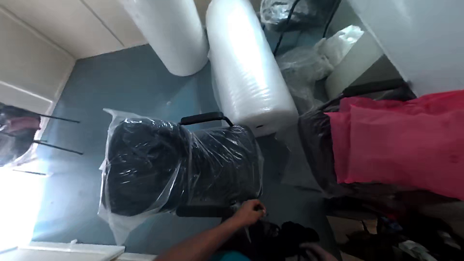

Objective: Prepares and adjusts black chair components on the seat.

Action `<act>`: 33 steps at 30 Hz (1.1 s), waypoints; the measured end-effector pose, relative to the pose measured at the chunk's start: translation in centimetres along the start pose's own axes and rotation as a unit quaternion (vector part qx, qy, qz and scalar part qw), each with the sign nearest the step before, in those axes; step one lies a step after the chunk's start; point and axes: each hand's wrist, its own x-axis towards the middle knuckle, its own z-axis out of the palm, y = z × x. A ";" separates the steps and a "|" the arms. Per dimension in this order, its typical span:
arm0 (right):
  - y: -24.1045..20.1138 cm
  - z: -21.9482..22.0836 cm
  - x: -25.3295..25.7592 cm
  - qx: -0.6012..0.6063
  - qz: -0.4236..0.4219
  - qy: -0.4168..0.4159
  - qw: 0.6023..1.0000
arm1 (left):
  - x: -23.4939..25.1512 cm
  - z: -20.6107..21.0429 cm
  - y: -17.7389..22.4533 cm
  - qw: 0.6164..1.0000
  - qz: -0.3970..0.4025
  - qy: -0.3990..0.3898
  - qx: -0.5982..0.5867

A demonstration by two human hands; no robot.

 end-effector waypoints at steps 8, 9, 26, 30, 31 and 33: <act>-22.5 -4.7 2.3 0.008 -0.340 -0.066 0.938 | -2.5 -7.2 0.2 0.988 0.030 0.096 -0.119; -24.4 -5.1 2.3 0.029 -0.370 -0.097 0.923 | -2.3 -7.7 0.1 0.980 0.026 0.129 -0.149; -28.6 -7.8 13.2 0.080 -0.438 -0.356 0.822 | -5.4 -9.8 12.0 0.768 -0.103 0.373 -0.511; -29.7 -8.9 16.6 0.130 -0.391 -0.217 0.885 | 2.1 -9.5 0.3 0.716 -0.067 0.419 -0.554; -30.0 -9.1 17.5 0.156 -0.373 -0.204 0.891 | 1.5 -10.0 -0.6 0.684 -0.067 0.429 -0.586; -30.6 -9.1 19.3 0.187 -0.333 -0.181 0.907 | -0.2 -11.0 -2.2 0.606 -0.059 0.440 -0.660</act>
